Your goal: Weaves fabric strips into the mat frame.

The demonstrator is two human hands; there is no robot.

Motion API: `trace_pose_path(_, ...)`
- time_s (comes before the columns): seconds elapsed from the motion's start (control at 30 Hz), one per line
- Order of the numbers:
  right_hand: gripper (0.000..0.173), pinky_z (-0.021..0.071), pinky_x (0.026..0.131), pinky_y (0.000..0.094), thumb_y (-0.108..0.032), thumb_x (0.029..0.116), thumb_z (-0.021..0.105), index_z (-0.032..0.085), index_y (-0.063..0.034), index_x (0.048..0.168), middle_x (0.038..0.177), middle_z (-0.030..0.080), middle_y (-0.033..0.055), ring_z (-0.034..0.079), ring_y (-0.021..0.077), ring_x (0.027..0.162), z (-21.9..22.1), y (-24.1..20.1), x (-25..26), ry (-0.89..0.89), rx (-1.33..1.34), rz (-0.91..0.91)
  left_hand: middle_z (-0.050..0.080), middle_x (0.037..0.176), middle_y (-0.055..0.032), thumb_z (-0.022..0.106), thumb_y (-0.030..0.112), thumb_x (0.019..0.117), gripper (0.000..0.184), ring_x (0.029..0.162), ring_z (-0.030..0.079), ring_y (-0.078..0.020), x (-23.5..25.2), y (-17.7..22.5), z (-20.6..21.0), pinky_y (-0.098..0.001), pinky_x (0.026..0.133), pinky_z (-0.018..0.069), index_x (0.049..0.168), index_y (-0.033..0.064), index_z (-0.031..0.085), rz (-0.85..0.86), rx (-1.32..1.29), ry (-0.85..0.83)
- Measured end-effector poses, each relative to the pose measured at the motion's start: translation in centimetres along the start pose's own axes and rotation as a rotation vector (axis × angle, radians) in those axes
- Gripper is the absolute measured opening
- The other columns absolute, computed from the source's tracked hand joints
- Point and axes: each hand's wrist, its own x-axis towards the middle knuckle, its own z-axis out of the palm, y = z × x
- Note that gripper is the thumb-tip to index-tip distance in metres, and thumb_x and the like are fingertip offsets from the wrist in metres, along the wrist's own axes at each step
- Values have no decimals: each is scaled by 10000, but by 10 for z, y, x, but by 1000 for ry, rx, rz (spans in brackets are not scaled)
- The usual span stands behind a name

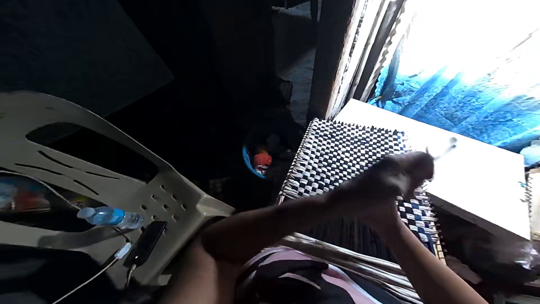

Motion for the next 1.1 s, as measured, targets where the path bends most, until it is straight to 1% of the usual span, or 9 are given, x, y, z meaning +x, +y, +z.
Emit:
trace_pose_path(0.07, 405, 544, 579, 214, -562, 1003, 480, 710, -260, 1144, 691, 637, -81, 586, 9, 577, -12, -3, 20, 101, -30, -28, 579, 791, 21, 409, -3, 1056, 191, 701, 586, -27, 3, -8, -57, -200, 684, 539, 992, -16, 588, -4, -121, 161)
trace_pose_path(0.13, 420, 502, 585, 208, -443, 1067, 328, 578, -270, 1356, 745, 646, -68, 559, 12, 597, -36, 2, 39, 79, -123, -27, 621, 794, 6, 387, 52, 1079, 196, 720, 652, -97, -6, -26, -107, -292, 747, 603, 1028, 36, 576, -223, -338, 386)
trace_pose_path(0.27, 271, 570, 778, 291, -229, 996, 590, 757, -57, 1124, 969, 707, 12, 642, 80, 833, -32, 32, 57, -83, -601, 67, 574, 758, 0, 389, 180, 1108, 191, 648, 609, -123, -45, -86, -166, -318, 690, 591, 1091, 77, 550, -600, -508, 762)
trace_pose_path(0.43, 466, 529, 830, 544, -519, 1017, 477, 794, -185, 1091, 1028, 721, 100, 688, 258, 931, 5, 83, 64, -379, -1249, 205, 603, 827, -43, 375, 117, 1099, 169, 726, 655, -158, -82, -119, -176, -383, 787, 604, 1142, 53, 525, -602, -549, 955)
trace_pose_path(0.6, 448, 518, 796, 601, -437, 1020, 480, 718, -58, 994, 1118, 675, 202, 686, 375, 969, 35, 99, 64, -352, -1530, 344, 443, 697, 65, 348, 187, 1117, 252, 574, 474, -41, -102, -104, -150, -218, 611, 498, 1042, 96, 570, -520, -265, 657)
trace_pose_path(0.73, 558, 498, 888, 579, -539, 979, 500, 715, -24, 943, 1156, 672, 205, 671, 366, 1049, 59, 105, 62, -151, -1576, 467, 466, 701, 62, 318, 300, 1133, 388, 601, 476, -46, -110, -104, -136, -224, 621, 470, 1139, 56, 620, -573, -24, 391)
trace_pose_path(0.87, 472, 452, 977, 547, -465, 890, 633, 724, -2, 901, 1172, 667, 214, 628, 359, 1141, 67, 116, 57, 9, -1540, 428, 503, 753, -7, 378, 163, 1109, 297, 628, 478, -78, -118, -104, -127, -249, 615, 437, 1129, 16, 635, -496, 260, 329)
trace_pose_path(0.97, 376, 398, 1054, 531, -346, 883, 710, 715, 16, 985, 1178, 662, 194, 609, 325, 1159, 61, 114, 56, 104, -1318, 491, 688, 931, -109, 509, 168, 1079, 272, 836, 646, -183, -122, -101, -125, -376, 819, 534, 1085, -3, 720, -424, 640, 220)
trace_pose_path(1.1, 467, 425, 1068, 524, -337, 908, 739, 647, 39, 1170, 1126, 684, 201, 633, 322, 1120, 41, 116, 56, 107, -1098, 532, 672, 1113, -237, 482, 154, 1066, 284, 1144, 623, -410, -132, -114, -122, -633, 1044, 397, 1089, -35, 693, -555, 1019, -222)
